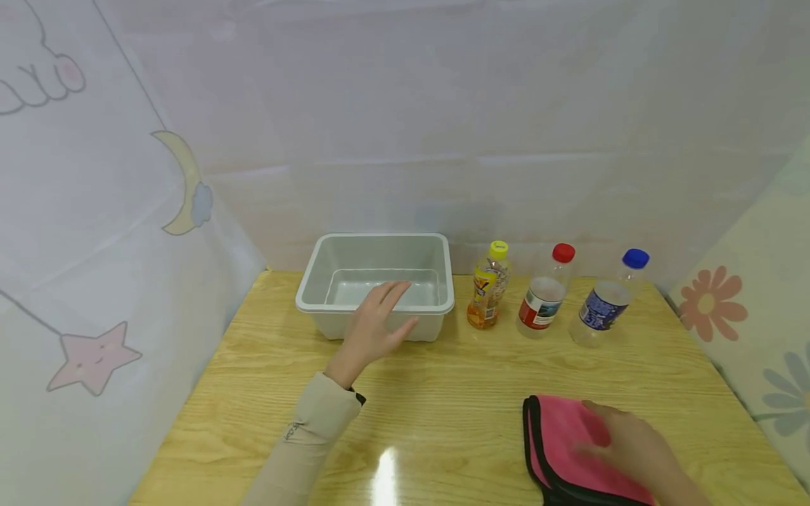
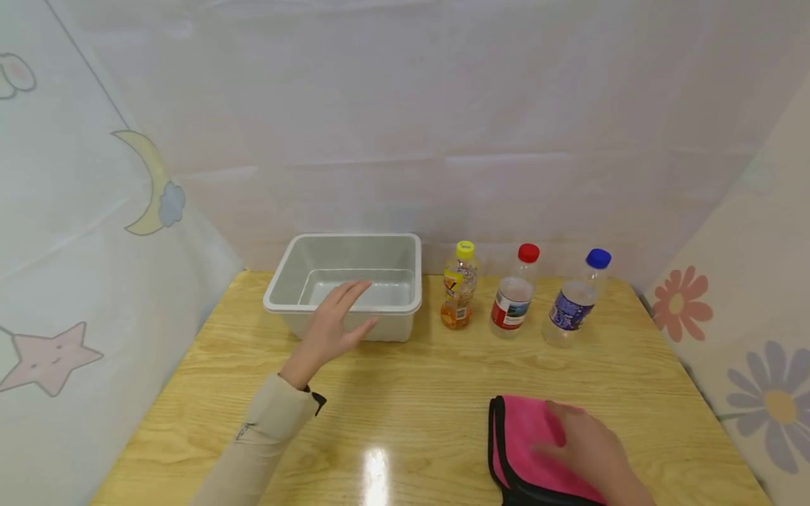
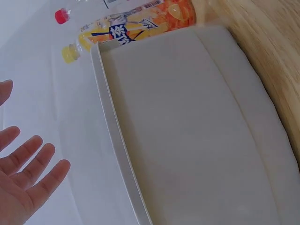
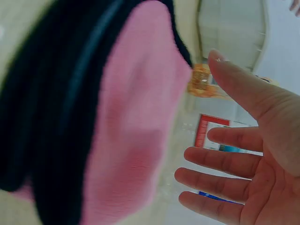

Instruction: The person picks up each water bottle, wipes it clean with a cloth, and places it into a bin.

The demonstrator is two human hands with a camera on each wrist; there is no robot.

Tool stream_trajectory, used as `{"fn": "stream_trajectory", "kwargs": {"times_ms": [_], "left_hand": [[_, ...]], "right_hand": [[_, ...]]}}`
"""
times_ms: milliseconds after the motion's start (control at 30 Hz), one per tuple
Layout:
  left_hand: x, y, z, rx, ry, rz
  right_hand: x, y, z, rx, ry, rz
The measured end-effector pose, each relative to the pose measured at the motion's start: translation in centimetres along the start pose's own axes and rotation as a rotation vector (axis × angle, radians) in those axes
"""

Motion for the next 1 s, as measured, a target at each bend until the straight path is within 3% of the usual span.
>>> {"fn": "stream_trajectory", "kwargs": {"times_ms": [133, 300, 467, 700, 1000], "left_hand": [[-1.2, -0.6, 0.2, 0.039, 0.04, 0.038], [-2.8, -1.4, 0.6, 0.064, 0.103, 0.12], [-4.1, -2.3, 0.9, 0.125, 0.177, 0.177], [-5.9, -3.5, 0.6, 0.189, 0.2, 0.194], [-7.9, -5.7, -0.3, 0.198, 0.276, 0.353]], "right_hand": [[-0.1, -1.5, -0.6, -0.021, -0.048, 0.063], [-0.1, -2.7, -0.8, 0.0, -0.036, 0.067], [0.0, -3.5, -0.6, 0.061, 0.025, 0.07], [0.1, -4.3, -0.5, 0.104, 0.093, 0.046], [-0.1, -4.7, -0.6, 0.125, 0.104, 0.055]]}}
Point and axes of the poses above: each hand's wrist, its own x-axis away from the middle knuckle, its own y-axis out of the back of the hand, z = x × y, the point moved 4 cm from there along -x, towards the middle knuckle, and after that the axes turned 2 degrees about -x, right-handed, at the moved point
